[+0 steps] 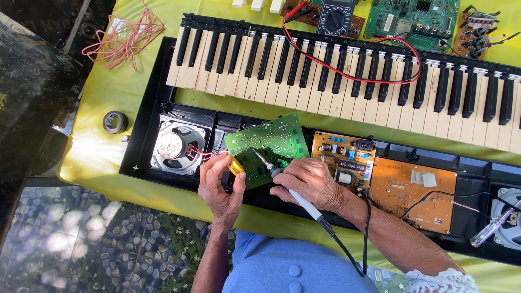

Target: Soldering components on a circuit board during the repair of an electronic keyboard.

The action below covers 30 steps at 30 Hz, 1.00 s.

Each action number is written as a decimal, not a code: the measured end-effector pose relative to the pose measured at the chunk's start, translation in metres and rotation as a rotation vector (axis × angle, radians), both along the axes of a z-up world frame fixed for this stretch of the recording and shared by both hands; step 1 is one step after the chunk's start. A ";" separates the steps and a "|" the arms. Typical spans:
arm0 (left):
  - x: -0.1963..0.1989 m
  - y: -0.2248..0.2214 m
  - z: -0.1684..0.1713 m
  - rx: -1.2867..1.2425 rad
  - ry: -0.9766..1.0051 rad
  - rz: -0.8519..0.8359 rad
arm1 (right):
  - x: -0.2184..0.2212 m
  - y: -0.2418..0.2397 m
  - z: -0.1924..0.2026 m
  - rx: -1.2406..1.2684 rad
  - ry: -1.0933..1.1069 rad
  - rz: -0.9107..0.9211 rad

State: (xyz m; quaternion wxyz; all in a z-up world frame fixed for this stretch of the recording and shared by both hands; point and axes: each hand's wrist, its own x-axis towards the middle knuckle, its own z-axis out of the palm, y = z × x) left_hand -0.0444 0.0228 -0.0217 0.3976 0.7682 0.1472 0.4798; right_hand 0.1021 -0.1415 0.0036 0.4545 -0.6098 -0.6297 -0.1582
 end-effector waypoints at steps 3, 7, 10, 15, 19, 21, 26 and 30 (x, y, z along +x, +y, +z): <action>-0.001 0.001 0.000 0.010 0.009 0.000 | -0.001 0.001 0.000 -0.010 0.021 0.004; -0.002 0.002 -0.003 -0.018 0.016 -0.013 | -0.001 0.001 0.000 -0.002 0.013 -0.002; -0.003 0.001 -0.006 -0.062 0.006 -0.035 | -0.001 0.002 0.001 -0.001 0.015 -0.002; -0.003 0.002 -0.008 -0.096 0.018 -0.063 | -0.002 0.002 0.001 0.005 0.022 -0.009; -0.003 0.001 -0.008 -0.090 0.028 -0.044 | -0.002 0.002 -0.002 0.003 0.013 -0.006; -0.002 0.002 -0.007 -0.088 0.028 -0.038 | -0.001 0.001 -0.004 -0.001 0.010 -0.006; -0.002 0.002 -0.006 -0.107 0.001 -0.030 | -0.001 0.001 -0.003 -0.002 0.012 -0.012; -0.003 0.002 -0.008 -0.108 -0.003 -0.042 | -0.002 0.002 -0.003 0.004 0.017 -0.009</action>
